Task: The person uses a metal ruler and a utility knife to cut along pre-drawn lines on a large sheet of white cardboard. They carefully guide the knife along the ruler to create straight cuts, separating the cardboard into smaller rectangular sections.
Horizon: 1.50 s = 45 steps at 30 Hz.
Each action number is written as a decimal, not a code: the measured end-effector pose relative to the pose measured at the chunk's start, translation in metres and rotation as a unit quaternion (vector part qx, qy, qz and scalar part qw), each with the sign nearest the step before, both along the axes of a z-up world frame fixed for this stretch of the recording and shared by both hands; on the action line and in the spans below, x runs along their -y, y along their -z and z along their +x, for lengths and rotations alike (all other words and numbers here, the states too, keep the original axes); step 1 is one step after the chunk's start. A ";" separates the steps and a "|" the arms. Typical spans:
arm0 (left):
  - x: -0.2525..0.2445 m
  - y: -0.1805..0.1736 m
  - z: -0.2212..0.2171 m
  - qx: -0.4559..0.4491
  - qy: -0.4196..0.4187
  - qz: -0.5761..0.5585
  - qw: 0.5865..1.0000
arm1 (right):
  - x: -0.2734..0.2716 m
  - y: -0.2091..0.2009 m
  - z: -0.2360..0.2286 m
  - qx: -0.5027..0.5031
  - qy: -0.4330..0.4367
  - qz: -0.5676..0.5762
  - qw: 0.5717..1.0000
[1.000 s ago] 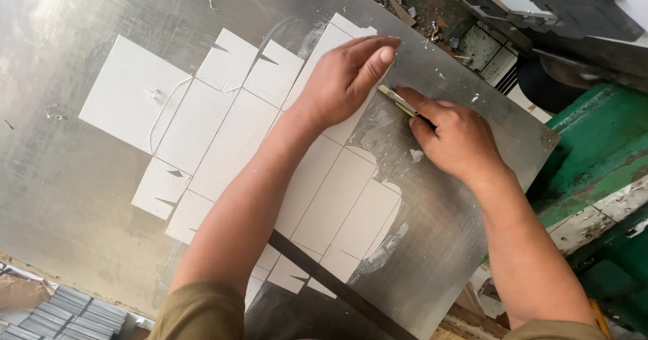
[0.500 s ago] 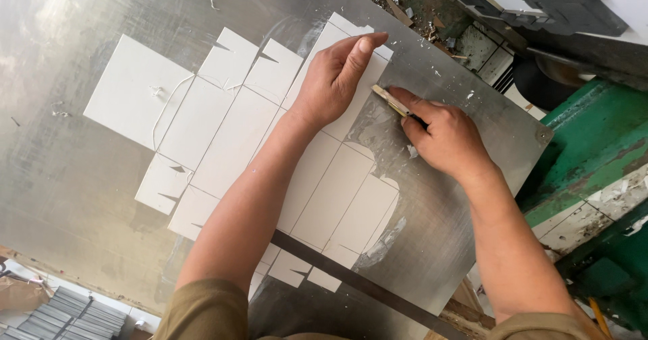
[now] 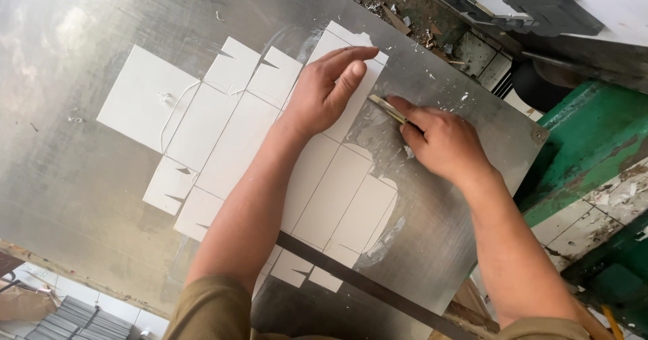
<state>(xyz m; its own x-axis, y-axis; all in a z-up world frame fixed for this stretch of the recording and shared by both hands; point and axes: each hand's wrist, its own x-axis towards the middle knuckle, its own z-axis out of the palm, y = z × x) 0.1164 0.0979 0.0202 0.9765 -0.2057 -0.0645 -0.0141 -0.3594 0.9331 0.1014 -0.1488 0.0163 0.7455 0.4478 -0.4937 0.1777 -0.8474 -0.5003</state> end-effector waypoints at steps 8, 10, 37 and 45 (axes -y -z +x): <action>-0.014 0.015 0.011 0.101 -0.052 0.022 0.993 | 0.003 -0.003 -0.006 0.019 -0.009 -0.021 1.000; -0.016 0.015 0.013 0.124 -0.103 0.005 0.987 | 0.004 0.001 -0.006 0.042 -0.010 -0.007 0.999; -0.004 -0.022 0.014 -0.107 0.003 -0.157 0.982 | -0.006 0.001 0.009 -0.017 0.007 -0.024 1.000; 0.000 -0.017 0.014 -0.114 0.014 -0.163 0.980 | -0.004 0.007 0.006 0.004 0.006 0.011 1.000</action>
